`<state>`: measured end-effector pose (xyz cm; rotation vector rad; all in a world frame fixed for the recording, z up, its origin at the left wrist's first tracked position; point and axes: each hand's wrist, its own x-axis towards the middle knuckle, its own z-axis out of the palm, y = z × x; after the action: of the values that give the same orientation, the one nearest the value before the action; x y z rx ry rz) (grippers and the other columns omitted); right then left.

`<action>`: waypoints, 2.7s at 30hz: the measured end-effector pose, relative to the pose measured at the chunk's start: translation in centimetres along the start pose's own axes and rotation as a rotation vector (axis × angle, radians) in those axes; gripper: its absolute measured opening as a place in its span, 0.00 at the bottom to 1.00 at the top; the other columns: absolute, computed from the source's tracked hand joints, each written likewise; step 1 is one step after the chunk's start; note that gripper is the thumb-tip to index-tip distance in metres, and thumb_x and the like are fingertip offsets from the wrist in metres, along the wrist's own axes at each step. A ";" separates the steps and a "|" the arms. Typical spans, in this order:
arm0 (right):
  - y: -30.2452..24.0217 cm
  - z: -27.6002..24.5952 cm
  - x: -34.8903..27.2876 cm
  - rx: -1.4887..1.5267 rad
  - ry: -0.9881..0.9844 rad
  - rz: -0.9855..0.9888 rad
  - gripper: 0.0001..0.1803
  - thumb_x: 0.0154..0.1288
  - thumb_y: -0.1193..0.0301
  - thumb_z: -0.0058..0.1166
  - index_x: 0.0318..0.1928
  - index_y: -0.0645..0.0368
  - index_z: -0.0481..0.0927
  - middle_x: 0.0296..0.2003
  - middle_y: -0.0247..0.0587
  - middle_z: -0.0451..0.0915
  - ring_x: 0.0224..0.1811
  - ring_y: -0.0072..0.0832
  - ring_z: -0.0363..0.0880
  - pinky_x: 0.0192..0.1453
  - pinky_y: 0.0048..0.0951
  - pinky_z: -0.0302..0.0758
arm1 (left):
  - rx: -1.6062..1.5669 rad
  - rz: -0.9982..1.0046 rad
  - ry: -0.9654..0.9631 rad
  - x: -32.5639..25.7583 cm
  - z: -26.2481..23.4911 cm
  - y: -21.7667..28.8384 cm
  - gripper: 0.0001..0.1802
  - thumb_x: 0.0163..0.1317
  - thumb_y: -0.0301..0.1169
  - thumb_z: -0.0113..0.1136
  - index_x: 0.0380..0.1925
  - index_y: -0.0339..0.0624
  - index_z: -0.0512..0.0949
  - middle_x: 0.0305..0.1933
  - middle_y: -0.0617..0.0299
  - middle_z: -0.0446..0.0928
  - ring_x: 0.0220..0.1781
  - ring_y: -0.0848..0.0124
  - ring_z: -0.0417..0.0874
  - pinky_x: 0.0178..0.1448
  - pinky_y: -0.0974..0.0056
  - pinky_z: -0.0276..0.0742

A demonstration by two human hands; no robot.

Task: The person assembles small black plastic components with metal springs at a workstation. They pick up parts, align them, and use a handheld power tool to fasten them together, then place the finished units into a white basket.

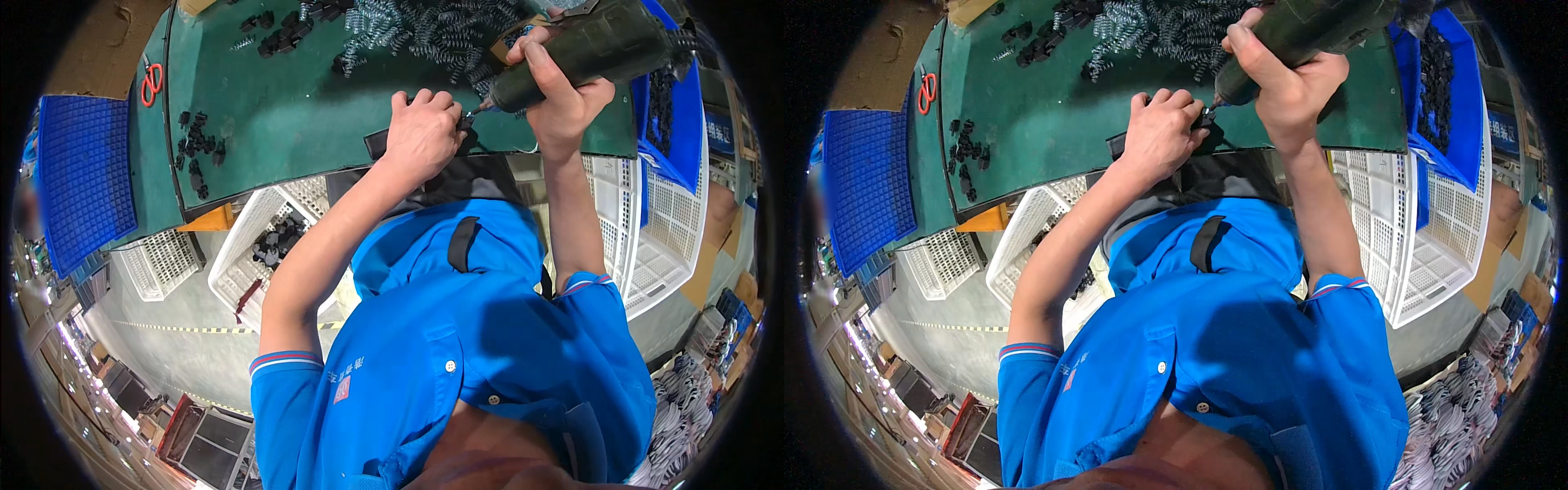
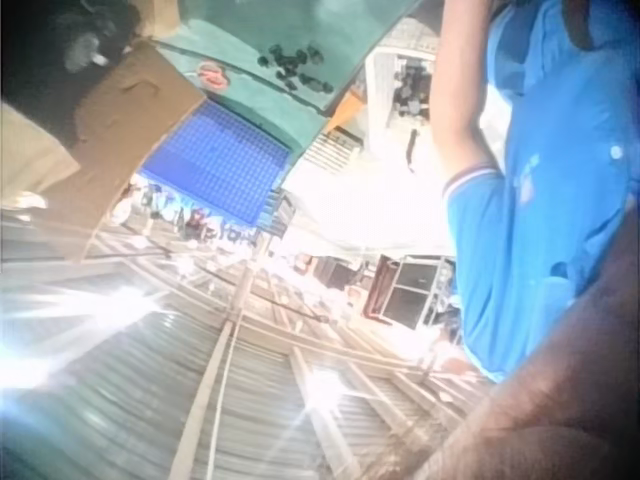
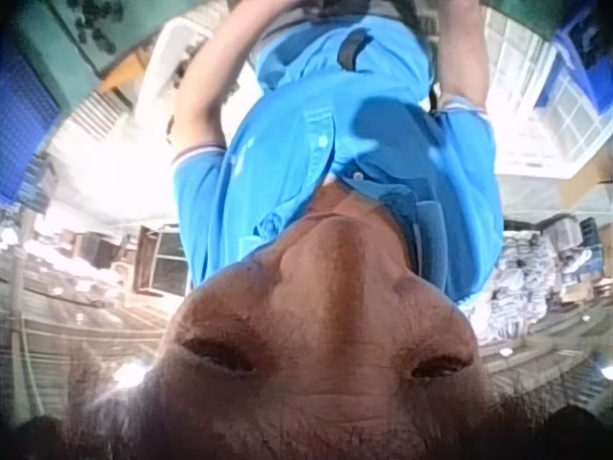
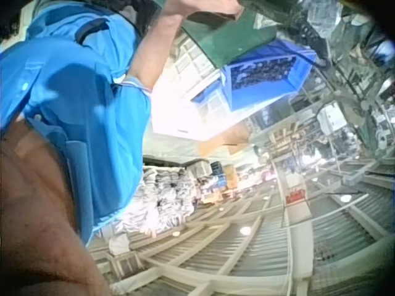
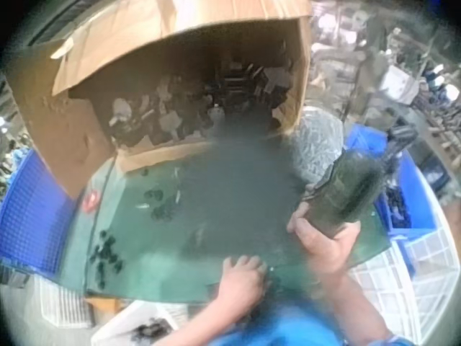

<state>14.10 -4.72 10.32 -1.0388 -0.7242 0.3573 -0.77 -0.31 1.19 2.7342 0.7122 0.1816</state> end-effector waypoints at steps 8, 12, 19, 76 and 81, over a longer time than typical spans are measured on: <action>3.3 -3.0 -0.1 0.069 -0.230 -0.070 0.19 0.61 0.83 0.55 0.54 0.75 0.72 0.37 0.49 0.81 0.35 0.32 0.82 0.46 0.32 0.79 | -0.014 -0.006 -0.006 0.2 0.1 0.1 0.15 0.52 0.39 0.68 0.37 0.47 0.80 0.39 0.64 0.74 0.48 0.64 0.76 0.52 0.51 0.65; 3.8 -3.0 -0.3 0.053 -0.218 -0.090 0.18 0.62 0.83 0.56 0.52 0.75 0.73 0.36 0.48 0.81 0.35 0.31 0.82 0.44 0.30 0.78 | -0.014 -0.004 -0.002 0.2 0.4 0.0 0.15 0.52 0.40 0.68 0.37 0.46 0.80 0.39 0.64 0.74 0.48 0.64 0.76 0.52 0.51 0.65; 2.9 -2.2 -0.6 0.068 -0.196 -0.079 0.20 0.60 0.83 0.56 0.54 0.75 0.72 0.35 0.47 0.81 0.34 0.30 0.81 0.44 0.29 0.78 | -0.011 -0.010 0.000 0.1 0.3 0.0 0.14 0.52 0.40 0.68 0.36 0.47 0.80 0.39 0.64 0.74 0.48 0.64 0.76 0.52 0.51 0.65; 8.2 -11.2 4.2 -1.393 -0.400 0.093 0.06 0.59 0.68 0.55 0.35 0.56 0.81 0.36 0.50 0.81 0.38 0.52 0.80 0.41 0.47 0.76 | -0.372 -0.307 0.622 16.9 -18.8 -20.9 0.28 0.59 0.47 0.64 0.43 0.28 0.78 0.36 0.43 0.82 0.42 0.48 0.84 0.49 0.53 0.75; 7.3 -10.4 3.8 -1.090 -0.236 -0.047 0.04 0.56 0.74 0.59 0.33 0.59 0.81 0.35 0.48 0.80 0.36 0.47 0.81 0.39 0.38 0.77 | -0.853 -0.796 0.618 27.6 -18.5 -23.0 0.21 0.60 0.30 0.68 0.47 0.26 0.75 0.40 0.54 0.81 0.40 0.63 0.83 0.35 0.58 0.85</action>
<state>24.50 -5.77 2.11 -2.0166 -1.1977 0.0084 9.09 37.22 12.34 1.4391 1.4037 0.9021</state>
